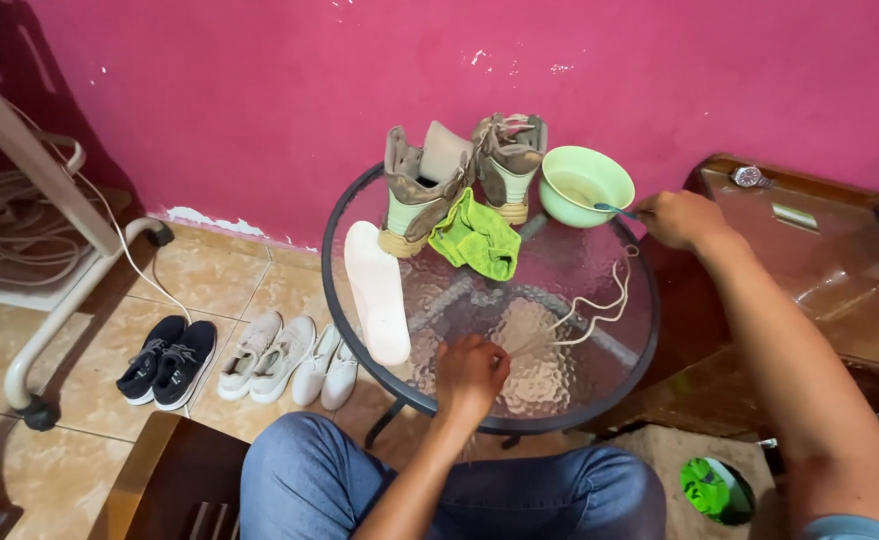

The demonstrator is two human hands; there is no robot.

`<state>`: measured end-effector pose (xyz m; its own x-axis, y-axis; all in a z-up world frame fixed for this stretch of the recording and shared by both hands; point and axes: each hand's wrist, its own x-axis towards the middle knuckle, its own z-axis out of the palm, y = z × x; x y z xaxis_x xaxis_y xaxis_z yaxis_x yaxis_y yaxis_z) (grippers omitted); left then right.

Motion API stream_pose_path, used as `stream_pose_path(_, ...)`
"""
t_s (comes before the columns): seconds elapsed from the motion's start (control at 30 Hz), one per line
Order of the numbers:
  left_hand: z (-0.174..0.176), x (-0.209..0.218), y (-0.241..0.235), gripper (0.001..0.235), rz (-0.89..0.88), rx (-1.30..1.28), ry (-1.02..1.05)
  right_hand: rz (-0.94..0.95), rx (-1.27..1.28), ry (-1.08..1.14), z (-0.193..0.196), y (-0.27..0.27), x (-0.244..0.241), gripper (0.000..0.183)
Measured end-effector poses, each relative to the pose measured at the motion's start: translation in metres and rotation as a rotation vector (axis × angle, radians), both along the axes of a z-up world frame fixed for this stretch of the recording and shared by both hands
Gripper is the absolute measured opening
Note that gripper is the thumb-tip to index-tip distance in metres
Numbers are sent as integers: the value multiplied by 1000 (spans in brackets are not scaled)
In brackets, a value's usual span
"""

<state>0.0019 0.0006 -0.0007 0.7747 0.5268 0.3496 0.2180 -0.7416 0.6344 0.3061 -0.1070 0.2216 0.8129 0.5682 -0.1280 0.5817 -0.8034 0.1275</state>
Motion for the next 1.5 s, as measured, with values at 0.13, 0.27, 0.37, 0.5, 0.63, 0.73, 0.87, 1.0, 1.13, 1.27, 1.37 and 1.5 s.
stream_pose_path(0.13,-8,4,1,12,-6,11,-2,13,-20,2,-13,-12,41,41)
stream_pose_path(0.27,-6,4,0,13,-3,-9,14,10,-33,-18,-24,-22,74,42)
stream_pose_path(0.37,-7,3,0,13,4,-16,14,21,-5,-70,-27,-23,77,43)
stream_pose_path(0.5,-8,5,0,14,9,-4,20,-14,48,-130,-33,-22,32,39)
stream_pose_path(0.63,-12,7,0,15,-5,-11,39,-14,128,-75,-36,-37,27,42)
stream_pose_path(0.73,-12,9,0,16,11,-8,55,-6,135,-113,-36,-48,18,40)
stream_pose_path(0.87,-8,6,-2,18,24,15,74,69,247,-75,-45,-71,-23,39)
stream_pose_path(1.0,1,-1,-3,13,20,20,-1,226,262,-117,-81,-101,-118,30)
stream_pose_path(1.13,3,-2,-6,11,17,45,-6,322,317,-77,-127,-126,-183,29)
stream_pose_path(1.27,1,-1,-8,11,74,101,-67,438,302,-225,-169,-137,-159,19)
stream_pose_path(1.37,5,-3,-9,12,83,98,-65,393,346,-339,-158,-129,-161,18)
stream_pose_path(1.5,5,-2,-9,9,66,75,-50,666,492,-313,-165,-129,-191,9)
